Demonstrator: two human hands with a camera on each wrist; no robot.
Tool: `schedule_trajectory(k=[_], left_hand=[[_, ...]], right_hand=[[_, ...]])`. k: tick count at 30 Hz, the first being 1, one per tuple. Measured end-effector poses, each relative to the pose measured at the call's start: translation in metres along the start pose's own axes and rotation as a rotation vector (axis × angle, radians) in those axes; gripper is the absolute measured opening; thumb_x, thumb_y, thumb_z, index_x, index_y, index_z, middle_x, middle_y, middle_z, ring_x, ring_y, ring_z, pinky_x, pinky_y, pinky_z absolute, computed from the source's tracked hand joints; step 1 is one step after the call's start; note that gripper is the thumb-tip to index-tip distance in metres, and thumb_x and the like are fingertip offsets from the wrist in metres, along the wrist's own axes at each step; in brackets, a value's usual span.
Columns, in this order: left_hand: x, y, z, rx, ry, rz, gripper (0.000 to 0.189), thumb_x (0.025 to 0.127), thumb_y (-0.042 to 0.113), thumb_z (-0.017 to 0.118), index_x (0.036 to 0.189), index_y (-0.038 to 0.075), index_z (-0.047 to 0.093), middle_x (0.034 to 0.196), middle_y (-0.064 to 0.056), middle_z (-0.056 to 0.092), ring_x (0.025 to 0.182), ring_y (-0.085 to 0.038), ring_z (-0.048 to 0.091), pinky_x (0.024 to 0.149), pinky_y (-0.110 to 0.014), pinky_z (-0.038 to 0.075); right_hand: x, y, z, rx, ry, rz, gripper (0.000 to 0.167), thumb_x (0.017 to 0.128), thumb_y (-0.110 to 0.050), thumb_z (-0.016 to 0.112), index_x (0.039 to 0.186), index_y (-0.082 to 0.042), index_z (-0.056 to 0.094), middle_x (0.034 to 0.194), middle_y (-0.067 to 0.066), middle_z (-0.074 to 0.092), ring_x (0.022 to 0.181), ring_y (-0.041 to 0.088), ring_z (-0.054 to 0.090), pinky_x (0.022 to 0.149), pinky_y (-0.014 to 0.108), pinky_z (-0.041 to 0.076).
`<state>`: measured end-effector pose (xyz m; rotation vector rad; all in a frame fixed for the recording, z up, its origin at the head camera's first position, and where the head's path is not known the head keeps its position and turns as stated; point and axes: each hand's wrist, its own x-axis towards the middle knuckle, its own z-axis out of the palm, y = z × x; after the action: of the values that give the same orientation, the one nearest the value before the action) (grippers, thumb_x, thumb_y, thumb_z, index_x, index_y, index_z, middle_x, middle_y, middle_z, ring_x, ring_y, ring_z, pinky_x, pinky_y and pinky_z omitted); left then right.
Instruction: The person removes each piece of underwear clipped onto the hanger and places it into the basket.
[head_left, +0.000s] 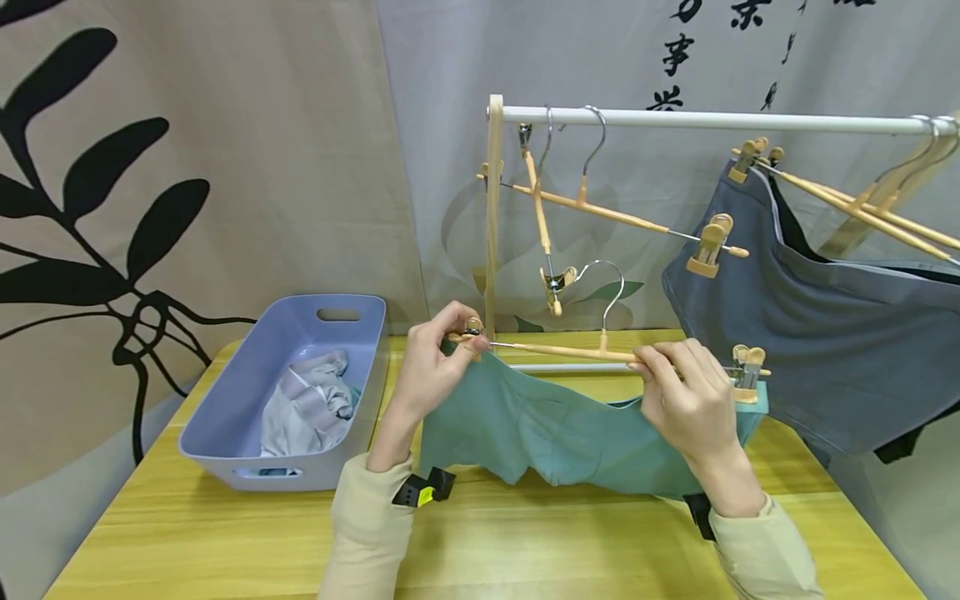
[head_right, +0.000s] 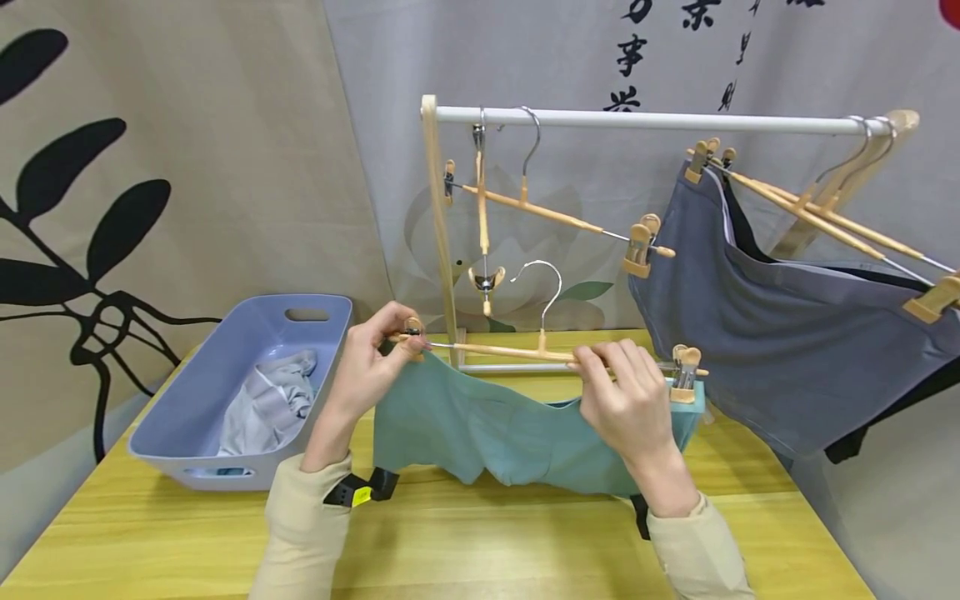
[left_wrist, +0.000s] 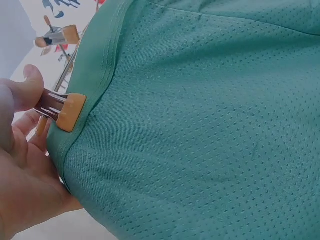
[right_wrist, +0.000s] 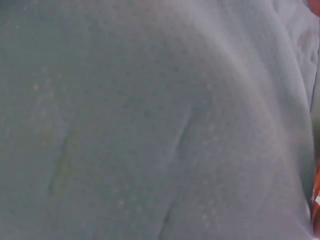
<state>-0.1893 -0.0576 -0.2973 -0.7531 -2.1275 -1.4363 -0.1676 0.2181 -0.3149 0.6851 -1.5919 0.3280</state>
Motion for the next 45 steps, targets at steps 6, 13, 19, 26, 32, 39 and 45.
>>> schedule_trajectory(k=[6, 13, 19, 26, 32, 39, 45], left_hand=[[-0.001, 0.003, -0.003, 0.016, 0.006, 0.007, 0.009, 0.086, 0.011, 0.068, 0.087, 0.005, 0.061, 0.067, -0.009, 0.063, 0.059, -0.013, 0.062, 0.047, -0.022, 0.043], [-0.002, 0.003, -0.004, 0.039, 0.005, 0.014, 0.009, 0.086, 0.012, 0.068, 0.084, 0.007, 0.061, 0.066, -0.007, 0.062, 0.059, -0.012, 0.062, 0.046, -0.022, 0.042], [-0.002, 0.003, -0.005, 0.048, 0.006, 0.021, 0.010, 0.086, 0.012, 0.069, 0.083, 0.007, 0.060, 0.064, -0.006, 0.062, 0.058, -0.011, 0.061, 0.044, -0.022, 0.040], [-0.004, 0.005, -0.007, 0.072, 0.008, 0.019, 0.010, 0.086, 0.012, 0.068, 0.081, 0.008, 0.060, 0.062, -0.005, 0.060, 0.056, -0.010, 0.061, 0.037, -0.019, 0.031], [-0.004, 0.006, -0.008, 0.096, 0.020, 0.030, 0.010, 0.084, 0.010, 0.069, 0.080, 0.009, 0.060, 0.060, -0.004, 0.056, 0.050, -0.005, 0.053, 0.036, -0.018, 0.027], [-0.005, 0.007, -0.010, 0.118, 0.037, 0.036, 0.009, 0.082, 0.009, 0.070, 0.081, 0.008, 0.061, 0.061, -0.004, 0.045, 0.043, -0.003, 0.032, 0.037, -0.018, 0.024], [-0.005, 0.010, -0.012, 0.134, 0.055, 0.061, 0.012, 0.082, 0.011, 0.071, 0.080, 0.007, 0.061, 0.063, -0.005, 0.044, 0.049, -0.008, 0.031, 0.046, -0.018, 0.024]], right_hand=[[0.000, 0.001, 0.001, 0.007, -0.004, -0.012, 0.032, 0.096, -0.017, 0.054, 0.078, 0.005, 0.067, 0.067, 0.016, 0.059, 0.055, 0.031, 0.049, 0.050, 0.040, 0.039], [0.000, 0.001, 0.002, 0.010, -0.011, -0.016, 0.030, 0.096, -0.017, 0.055, 0.078, 0.005, 0.067, 0.068, 0.016, 0.059, 0.055, 0.031, 0.050, 0.050, 0.040, 0.040], [-0.001, 0.001, 0.002, 0.013, -0.016, -0.020, 0.031, 0.096, -0.017, 0.055, 0.078, 0.005, 0.067, 0.068, 0.016, 0.059, 0.055, 0.031, 0.050, 0.050, 0.040, 0.040], [0.000, 0.000, 0.001, 0.013, -0.010, -0.029, 0.031, 0.096, -0.017, 0.055, 0.078, 0.005, 0.067, 0.068, 0.016, 0.060, 0.055, 0.030, 0.050, 0.050, 0.040, 0.040], [0.001, -0.001, 0.002, 0.023, -0.003, -0.032, 0.031, 0.096, -0.017, 0.055, 0.078, 0.005, 0.067, 0.067, 0.016, 0.059, 0.055, 0.030, 0.050, 0.051, 0.040, 0.041], [0.001, -0.002, 0.004, 0.026, -0.001, -0.033, 0.031, 0.096, -0.017, 0.055, 0.077, 0.004, 0.067, 0.067, 0.016, 0.059, 0.055, 0.030, 0.051, 0.050, 0.040, 0.041], [0.001, -0.003, 0.006, 0.033, 0.000, -0.038, 0.030, 0.096, -0.016, 0.055, 0.077, 0.004, 0.067, 0.068, 0.016, 0.060, 0.055, 0.030, 0.051, 0.050, 0.040, 0.041]])
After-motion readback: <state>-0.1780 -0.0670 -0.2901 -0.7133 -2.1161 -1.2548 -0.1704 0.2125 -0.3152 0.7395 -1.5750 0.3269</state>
